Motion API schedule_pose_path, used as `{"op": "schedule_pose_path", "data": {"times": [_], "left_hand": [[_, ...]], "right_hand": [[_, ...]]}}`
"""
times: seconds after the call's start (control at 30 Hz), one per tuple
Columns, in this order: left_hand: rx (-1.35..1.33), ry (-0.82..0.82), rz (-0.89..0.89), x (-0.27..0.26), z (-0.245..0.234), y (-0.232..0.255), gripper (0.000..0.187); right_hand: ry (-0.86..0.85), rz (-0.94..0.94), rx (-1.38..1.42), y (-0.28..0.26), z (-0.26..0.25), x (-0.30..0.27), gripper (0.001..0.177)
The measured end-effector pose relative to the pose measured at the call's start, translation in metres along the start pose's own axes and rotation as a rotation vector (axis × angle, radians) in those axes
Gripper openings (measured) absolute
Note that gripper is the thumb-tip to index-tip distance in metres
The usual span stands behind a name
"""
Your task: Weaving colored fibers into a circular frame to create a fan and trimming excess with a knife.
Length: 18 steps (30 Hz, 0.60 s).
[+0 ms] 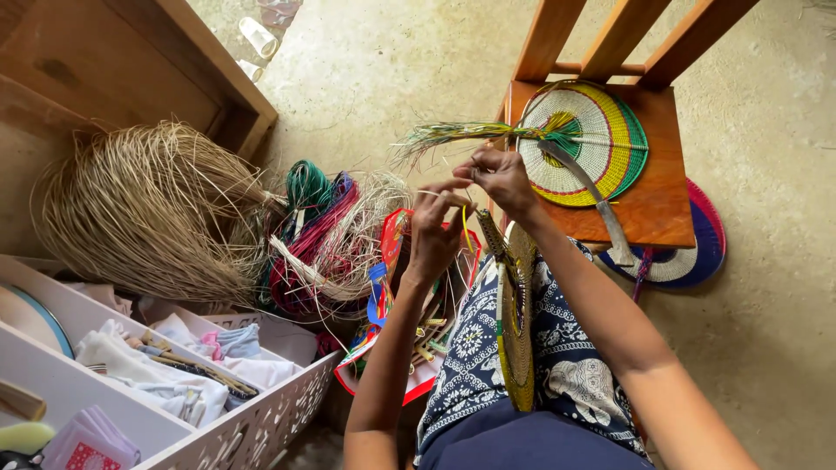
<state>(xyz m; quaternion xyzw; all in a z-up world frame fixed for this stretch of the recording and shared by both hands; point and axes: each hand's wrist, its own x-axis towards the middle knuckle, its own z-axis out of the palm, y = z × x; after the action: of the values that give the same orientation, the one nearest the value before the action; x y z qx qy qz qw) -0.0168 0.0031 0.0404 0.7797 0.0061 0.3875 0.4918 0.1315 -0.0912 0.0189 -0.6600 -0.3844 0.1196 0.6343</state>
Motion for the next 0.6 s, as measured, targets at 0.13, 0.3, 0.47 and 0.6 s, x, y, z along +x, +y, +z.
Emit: {"op": "schedule_pose_path", "data": {"times": [0.13,0.3,0.47,0.6], "left_hand": [[-0.012,-0.056,-0.013,-0.004,-0.002,-0.012,0.006],[-0.307,-0.001,-0.376,-0.004,-0.004,-0.007,0.012],[-0.699,0.035,-0.636,-0.003,0.002,0.001,0.016],[-0.250,-0.008,-0.323,-0.003,0.000,-0.012,0.012]], "right_hand": [[0.062,0.087,0.063,-0.008,-0.008,0.004,0.012],[-0.081,-0.175,-0.037,-0.044,-0.024,-0.030,0.009],[-0.154,-0.278,-0.062,-0.038,-0.022,-0.044,0.022],[-0.058,-0.098,0.042,-0.023,-0.016,-0.026,0.000]]}}
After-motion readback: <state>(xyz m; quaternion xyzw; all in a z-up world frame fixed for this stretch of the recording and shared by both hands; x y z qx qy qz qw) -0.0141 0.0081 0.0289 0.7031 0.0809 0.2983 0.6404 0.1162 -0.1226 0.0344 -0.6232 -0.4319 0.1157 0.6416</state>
